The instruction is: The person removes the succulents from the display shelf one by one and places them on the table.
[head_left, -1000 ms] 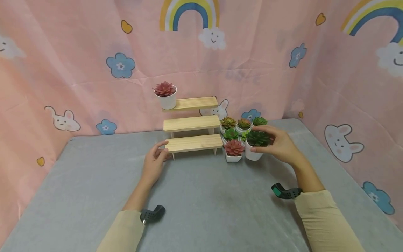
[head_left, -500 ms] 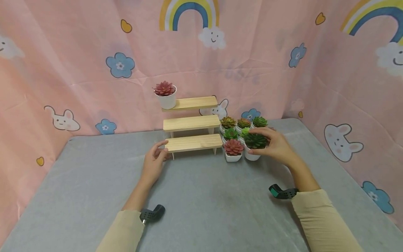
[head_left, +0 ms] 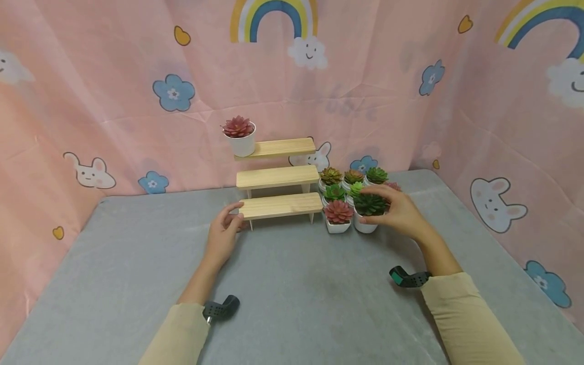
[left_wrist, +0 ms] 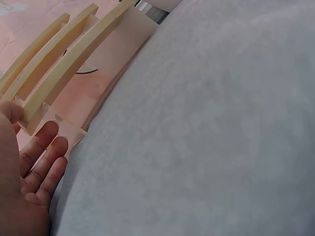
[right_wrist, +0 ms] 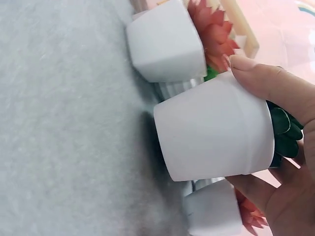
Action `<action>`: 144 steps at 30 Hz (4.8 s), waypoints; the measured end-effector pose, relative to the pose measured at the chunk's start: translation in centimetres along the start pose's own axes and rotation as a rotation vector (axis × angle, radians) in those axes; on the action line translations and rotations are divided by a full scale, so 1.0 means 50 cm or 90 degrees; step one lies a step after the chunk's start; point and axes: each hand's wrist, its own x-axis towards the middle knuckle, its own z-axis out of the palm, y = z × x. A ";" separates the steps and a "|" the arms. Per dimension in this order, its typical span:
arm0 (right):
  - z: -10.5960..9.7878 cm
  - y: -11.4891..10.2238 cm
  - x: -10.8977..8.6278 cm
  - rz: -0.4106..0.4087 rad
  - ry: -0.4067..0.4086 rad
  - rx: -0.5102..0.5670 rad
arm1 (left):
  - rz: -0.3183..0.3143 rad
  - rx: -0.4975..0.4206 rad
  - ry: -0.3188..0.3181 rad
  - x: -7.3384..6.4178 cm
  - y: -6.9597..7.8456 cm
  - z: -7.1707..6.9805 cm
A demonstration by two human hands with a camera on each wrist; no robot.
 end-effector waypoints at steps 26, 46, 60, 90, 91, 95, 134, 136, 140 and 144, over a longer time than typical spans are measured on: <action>-0.007 -0.006 0.001 0.005 -0.065 -0.043 | 0.003 -0.015 -0.001 0.002 0.003 -0.003; -0.047 -0.136 -0.005 -0.092 -0.009 -0.057 | 0.006 -0.032 -0.012 0.008 -0.007 -0.003; -0.062 -0.311 0.110 -0.307 -0.004 -0.068 | 0.004 -0.033 0.001 0.008 -0.007 0.000; 0.116 -0.447 0.397 -0.256 -0.112 -0.130 | -0.010 -0.051 -0.020 -0.008 0.036 -0.002; 0.125 -0.449 0.406 -0.251 -0.116 -0.127 | -0.009 -0.052 -0.016 -0.005 0.026 0.000; 0.155 -0.453 0.427 -0.225 -0.115 -0.129 | 0.002 -0.049 -0.004 0.005 -0.002 0.008; -0.041 -0.386 0.183 -0.260 0.071 -0.070 | -0.010 -0.041 -0.045 0.011 0.048 0.005; -0.053 -0.377 0.159 -0.261 0.087 -0.078 | -0.012 -0.035 -0.047 0.002 0.066 -0.003; -0.065 -0.360 0.115 -0.252 0.110 -0.070 | -0.019 -0.026 -0.042 -0.013 0.084 -0.020; -0.067 -0.340 0.074 -0.236 0.137 -0.042 | -0.022 -0.026 -0.032 -0.018 0.084 -0.034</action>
